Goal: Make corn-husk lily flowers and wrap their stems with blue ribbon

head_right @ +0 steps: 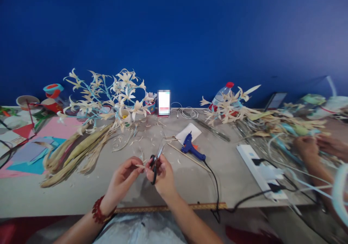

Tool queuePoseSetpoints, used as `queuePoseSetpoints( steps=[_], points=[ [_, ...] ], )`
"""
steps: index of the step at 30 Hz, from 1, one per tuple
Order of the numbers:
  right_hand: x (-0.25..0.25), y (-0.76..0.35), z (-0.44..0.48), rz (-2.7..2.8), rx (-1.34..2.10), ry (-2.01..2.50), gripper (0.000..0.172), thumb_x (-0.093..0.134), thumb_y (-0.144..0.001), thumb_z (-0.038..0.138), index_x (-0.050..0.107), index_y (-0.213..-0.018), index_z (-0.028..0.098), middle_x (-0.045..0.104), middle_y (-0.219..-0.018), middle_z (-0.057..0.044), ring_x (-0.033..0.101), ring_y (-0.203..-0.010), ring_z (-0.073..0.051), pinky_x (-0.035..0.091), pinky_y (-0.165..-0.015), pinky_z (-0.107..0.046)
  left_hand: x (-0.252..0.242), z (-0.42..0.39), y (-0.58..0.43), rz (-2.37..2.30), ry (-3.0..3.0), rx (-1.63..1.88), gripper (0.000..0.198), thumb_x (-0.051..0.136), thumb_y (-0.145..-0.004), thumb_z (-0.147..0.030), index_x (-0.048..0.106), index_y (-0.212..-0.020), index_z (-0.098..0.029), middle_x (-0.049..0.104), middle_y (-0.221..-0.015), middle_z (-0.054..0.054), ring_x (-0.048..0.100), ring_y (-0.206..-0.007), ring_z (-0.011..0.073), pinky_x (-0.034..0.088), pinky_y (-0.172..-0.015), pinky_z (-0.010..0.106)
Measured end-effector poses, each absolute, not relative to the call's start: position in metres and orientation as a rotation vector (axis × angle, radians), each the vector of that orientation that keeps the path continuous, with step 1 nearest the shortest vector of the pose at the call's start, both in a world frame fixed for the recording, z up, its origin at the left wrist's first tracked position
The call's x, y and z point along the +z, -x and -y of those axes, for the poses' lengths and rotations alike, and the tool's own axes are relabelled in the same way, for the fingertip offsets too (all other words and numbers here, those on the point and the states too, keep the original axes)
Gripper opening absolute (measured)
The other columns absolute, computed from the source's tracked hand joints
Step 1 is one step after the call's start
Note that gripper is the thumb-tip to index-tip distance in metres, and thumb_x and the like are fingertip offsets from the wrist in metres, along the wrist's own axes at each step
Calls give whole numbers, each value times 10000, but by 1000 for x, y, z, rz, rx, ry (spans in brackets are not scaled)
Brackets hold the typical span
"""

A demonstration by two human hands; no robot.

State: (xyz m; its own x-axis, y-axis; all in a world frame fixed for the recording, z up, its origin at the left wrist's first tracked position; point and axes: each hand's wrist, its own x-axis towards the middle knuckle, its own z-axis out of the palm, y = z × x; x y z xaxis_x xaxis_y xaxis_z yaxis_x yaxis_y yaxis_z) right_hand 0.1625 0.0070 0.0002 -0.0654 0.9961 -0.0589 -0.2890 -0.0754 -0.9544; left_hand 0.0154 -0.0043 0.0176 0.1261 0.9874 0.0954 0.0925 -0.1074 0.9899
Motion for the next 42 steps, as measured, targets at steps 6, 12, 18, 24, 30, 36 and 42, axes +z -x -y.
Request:
queuePoseSetpoints(
  steps=[6, 12, 18, 24, 30, 36, 42],
  points=[
    [5, -171, -3, 1164, 1532, 1013, 375, 798, -645, 410, 521, -802, 212, 550, -739, 16, 505, -637, -137, 417, -597, -258, 23, 2, -16, -1086, -1303, 1197, 142, 565, -879, -276, 592, -781, -177, 579, -777, 19, 551, -757, 156, 435, -725, 255],
    [0, -192, 13, 1384, 1828, 1035, 520, 697, -662, 652, 451, -732, 200, 458, -619, 53, 462, -536, -106, 348, -518, -228, 33, -1, -8, -1088, -1352, 1234, 101, 559, -883, -254, 588, -815, -185, 619, -928, 48, 574, -912, 183, 429, -824, 280],
    [0, -194, 19, 1416, 1832, 1132, 548, 706, -634, 665, 417, -693, 204, 459, -581, 56, 448, -494, -94, 321, -472, -213, 33, -1, -9, -1080, -1359, 1204, 100, 556, -881, -248, 584, -814, -180, 618, -900, 51, 572, -871, 182, 431, -784, 281],
    [-1, -192, 18, 1413, 1810, 1177, 529, 718, -633, 633, 411, -660, 204, 430, -543, 73, 430, -449, -78, 305, -430, -197, 31, -3, -6, -1058, -1360, 1167, 111, 554, -887, -247, 561, -802, -176, 600, -855, 41, 555, -831, 170, 416, -749, 275],
    [-3, -191, 17, 1385, 1827, 1194, 556, 730, -600, 652, 403, -644, 205, 428, -516, 78, 437, -426, -75, 303, -405, -186, 29, -4, -5, -1044, -1344, 1150, 112, 557, -887, -251, 553, -803, -176, 594, -828, 29, 541, -779, 154, 411, -730, 269],
    [-4, -191, 18, 1372, 1855, 1168, 574, 709, -595, 691, 399, -642, 211, 417, -499, 82, 442, -405, -77, 306, -388, -188, 29, -4, -5, -1028, -1319, 1137, 120, 575, -878, -267, 563, -805, -172, 605, -835, 36, 543, -776, 154, 414, -734, 272],
    [-3, -192, 17, 1375, 1851, 1181, 585, 718, -581, 693, 392, -631, 210, 420, -484, 86, 434, -391, -69, 289, -379, -182, 30, -6, -5, -1020, -1298, 1133, 124, 576, -875, -265, 567, -795, -171, 615, -839, 37, 544, -770, 151, 415, -729, 268]
  ],
)
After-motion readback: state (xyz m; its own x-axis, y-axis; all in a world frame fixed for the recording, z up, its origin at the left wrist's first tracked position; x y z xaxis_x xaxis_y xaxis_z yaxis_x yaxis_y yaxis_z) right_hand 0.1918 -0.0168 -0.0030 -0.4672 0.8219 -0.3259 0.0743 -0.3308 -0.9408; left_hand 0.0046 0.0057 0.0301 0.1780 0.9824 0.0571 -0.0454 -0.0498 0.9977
